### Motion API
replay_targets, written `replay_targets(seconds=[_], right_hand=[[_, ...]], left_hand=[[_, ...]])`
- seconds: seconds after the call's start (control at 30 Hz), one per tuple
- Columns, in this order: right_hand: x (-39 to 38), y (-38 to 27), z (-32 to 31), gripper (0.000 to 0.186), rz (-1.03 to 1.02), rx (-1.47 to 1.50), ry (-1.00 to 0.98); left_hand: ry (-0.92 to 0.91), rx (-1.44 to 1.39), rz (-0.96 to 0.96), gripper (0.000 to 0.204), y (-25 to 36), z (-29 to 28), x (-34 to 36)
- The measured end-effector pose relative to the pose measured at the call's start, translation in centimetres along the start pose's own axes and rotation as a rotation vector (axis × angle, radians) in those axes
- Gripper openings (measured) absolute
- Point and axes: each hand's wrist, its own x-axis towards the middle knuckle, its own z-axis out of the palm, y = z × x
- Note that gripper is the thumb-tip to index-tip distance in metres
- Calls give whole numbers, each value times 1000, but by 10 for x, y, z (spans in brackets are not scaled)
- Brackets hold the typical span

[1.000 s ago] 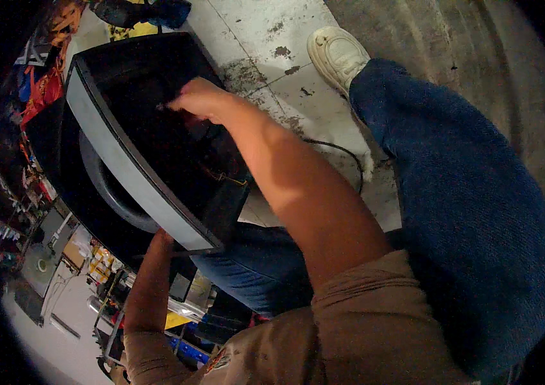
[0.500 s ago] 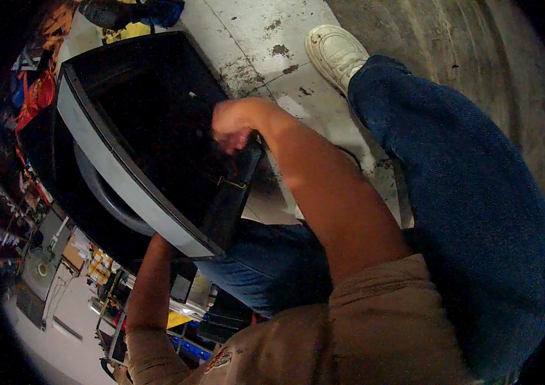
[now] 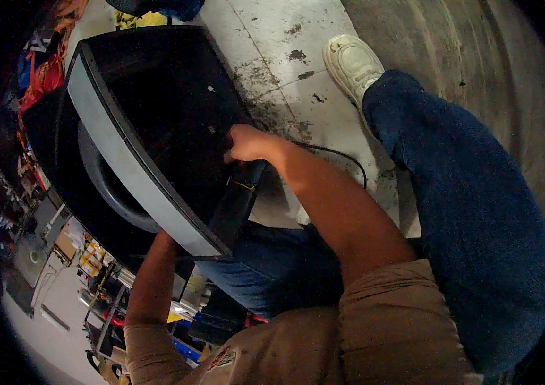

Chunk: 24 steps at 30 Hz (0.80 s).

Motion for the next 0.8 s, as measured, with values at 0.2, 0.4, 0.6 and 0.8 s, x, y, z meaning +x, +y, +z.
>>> replay_targets(seconds=[0.2, 0.4, 0.6, 0.8], right_hand=[[11, 13, 11, 20, -47, -277, 224], [14, 16, -13, 21, -150, -385, -25], [7, 4, -20, 27, -12, -284, -205], [-15, -44, -16, 22, 45, -355, -7]], left_hand=[[-34, 10, 27, 49, 4, 3, 4], [-132, 113, 75, 49, 18, 14, -16], [-344, 190, 84, 49, 81, 58, -44], [-270, 1012, 328, 59, 123, 67, -65]])
